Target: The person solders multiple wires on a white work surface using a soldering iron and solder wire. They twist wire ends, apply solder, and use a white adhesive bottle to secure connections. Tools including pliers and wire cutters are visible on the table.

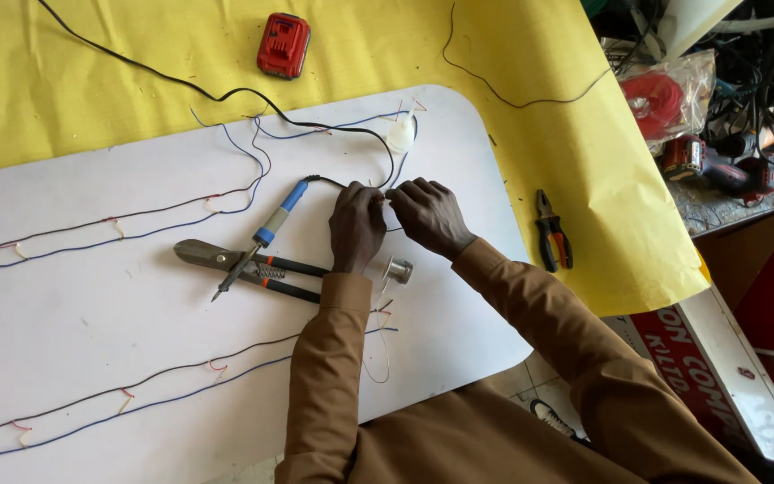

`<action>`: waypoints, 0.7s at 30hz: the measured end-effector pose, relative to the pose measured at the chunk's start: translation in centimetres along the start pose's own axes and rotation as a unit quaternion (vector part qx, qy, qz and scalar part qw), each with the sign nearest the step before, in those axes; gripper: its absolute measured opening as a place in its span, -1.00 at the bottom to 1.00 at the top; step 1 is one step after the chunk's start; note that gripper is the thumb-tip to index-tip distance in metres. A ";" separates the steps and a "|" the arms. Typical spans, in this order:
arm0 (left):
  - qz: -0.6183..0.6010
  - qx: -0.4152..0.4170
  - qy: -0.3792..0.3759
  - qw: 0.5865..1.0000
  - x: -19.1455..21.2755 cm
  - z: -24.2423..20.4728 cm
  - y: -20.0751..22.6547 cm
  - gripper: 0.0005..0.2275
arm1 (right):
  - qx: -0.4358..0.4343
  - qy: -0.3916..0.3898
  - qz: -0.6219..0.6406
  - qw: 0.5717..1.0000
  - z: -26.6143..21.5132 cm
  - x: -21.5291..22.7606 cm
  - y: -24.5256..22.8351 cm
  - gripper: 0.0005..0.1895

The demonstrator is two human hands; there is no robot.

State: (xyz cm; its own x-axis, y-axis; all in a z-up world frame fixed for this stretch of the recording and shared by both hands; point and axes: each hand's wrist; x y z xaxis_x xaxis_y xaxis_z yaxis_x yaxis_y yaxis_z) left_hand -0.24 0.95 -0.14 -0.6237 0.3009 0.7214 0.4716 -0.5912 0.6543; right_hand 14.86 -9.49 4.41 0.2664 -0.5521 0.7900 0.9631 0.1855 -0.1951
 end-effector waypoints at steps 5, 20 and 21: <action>0.000 0.012 -0.012 1.000 -0.2 -0.2 -0.2 -0.98 | 0.026 -0.005 0.000 1.000 -0.6 -1.2 0.7 -0.92; -0.028 -0.074 0.011 0.997 0.5 0.3 -0.5 -0.92 | -0.426 -0.332 0.423 0.727 2.7 1.1 3.2 -0.68; -0.028 -0.058 0.016 0.998 0.1 0.2 -0.7 -0.92 | -0.382 -0.355 0.288 0.803 3.3 2.3 2.2 -0.68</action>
State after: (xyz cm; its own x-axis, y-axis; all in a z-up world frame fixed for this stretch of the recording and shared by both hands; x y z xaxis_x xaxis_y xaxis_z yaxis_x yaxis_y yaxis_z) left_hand -0.52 1.49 -0.46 -0.6670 0.3132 0.6760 0.3611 -0.6576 0.6611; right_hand 17.47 -7.69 7.75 0.8483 0.0991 0.5201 0.5028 -0.4588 -0.7326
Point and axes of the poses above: each hand's wrist, its own z-axis towards the middle knuckle, its own x-axis out of the back of the hand, y = z × x, and after that the axes turned 9 degrees about z, right-handed
